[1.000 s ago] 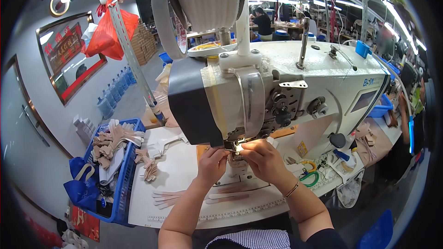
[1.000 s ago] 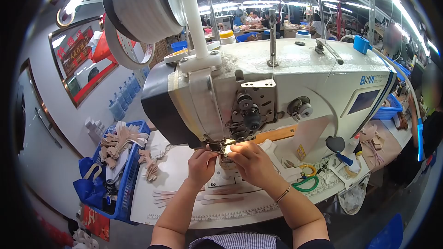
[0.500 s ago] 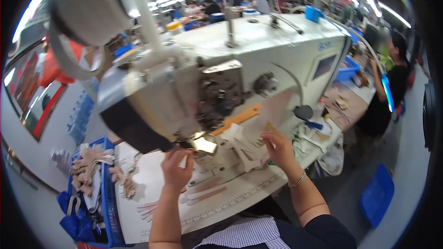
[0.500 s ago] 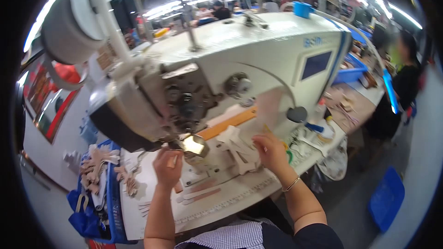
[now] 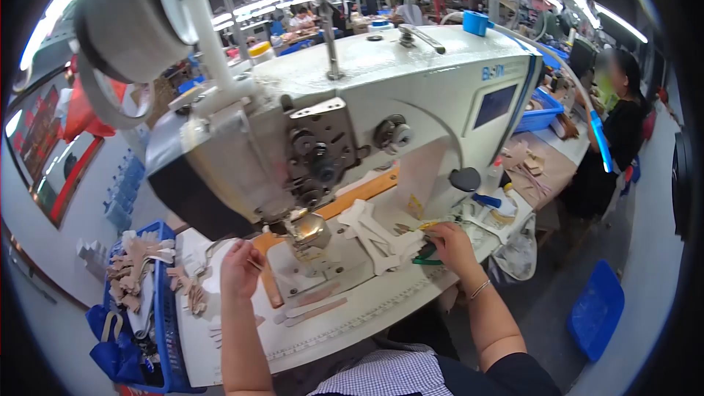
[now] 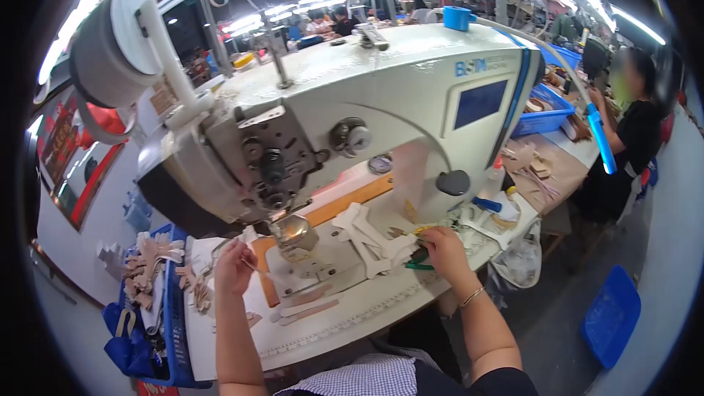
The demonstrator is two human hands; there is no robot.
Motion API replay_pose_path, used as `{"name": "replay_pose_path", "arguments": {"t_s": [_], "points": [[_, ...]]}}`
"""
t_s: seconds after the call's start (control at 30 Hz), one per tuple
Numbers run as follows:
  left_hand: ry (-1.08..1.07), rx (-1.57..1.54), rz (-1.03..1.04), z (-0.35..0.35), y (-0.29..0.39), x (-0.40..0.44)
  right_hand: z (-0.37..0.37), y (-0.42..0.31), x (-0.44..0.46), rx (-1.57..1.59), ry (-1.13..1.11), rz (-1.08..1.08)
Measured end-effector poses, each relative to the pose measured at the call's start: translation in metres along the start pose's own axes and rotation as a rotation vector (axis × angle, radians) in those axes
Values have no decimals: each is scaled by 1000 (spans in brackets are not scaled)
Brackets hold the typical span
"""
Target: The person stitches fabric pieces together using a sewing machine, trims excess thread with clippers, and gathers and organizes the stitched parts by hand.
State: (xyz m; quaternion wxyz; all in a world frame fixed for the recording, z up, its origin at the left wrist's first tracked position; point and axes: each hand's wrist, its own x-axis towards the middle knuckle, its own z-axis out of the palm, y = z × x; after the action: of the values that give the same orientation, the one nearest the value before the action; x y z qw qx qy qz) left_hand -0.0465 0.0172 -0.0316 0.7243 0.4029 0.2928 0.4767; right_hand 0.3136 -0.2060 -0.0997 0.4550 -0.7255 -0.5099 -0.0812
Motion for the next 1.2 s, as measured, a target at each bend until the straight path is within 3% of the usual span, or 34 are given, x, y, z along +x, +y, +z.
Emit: {"name": "replay_pose_path", "arguments": {"t_s": [0.1, 0.17, 0.27, 0.37, 0.43, 0.5, 0.57, 0.6, 0.63, 0.7, 0.9, 1.2], "points": [[-6, -152, 74, 5, -3, -41, 18, 13, 24, 50, -318, -42], [47, -86, 98, 13, -9, -70, 17, 15, 30, 64, -374, -31], [156, 41, 126, 19, -20, -100, 5, 22, 25, -60, -250, -110], [97, 132, 133, 16, -30, -119, -10, 21, 15, -295, -53, 102], [68, 163, 126, 23, -35, -127, -18, 9, -1, -146, 79, 116], [70, 225, 161, 34, -44, -132, -1, 1, -22, 298, 164, 217], [24, 228, 156, 42, -59, -137, 0, -59, -50, 512, -86, 428], [41, 257, 178, 48, -66, -141, -2, -95, -59, 385, -151, 123], [58, 289, 198, 52, -71, -145, -11, -130, -62, 328, -332, 71], [52, 338, 187, 56, -80, -151, 8, -144, -73, 249, -292, -217], [5, 411, 200, 56, -87, -172, 20, -160, -77, 242, -191, -318], [-28, 266, 96, 66, -91, -179, 17, -159, -82, 231, -135, -329]]}}
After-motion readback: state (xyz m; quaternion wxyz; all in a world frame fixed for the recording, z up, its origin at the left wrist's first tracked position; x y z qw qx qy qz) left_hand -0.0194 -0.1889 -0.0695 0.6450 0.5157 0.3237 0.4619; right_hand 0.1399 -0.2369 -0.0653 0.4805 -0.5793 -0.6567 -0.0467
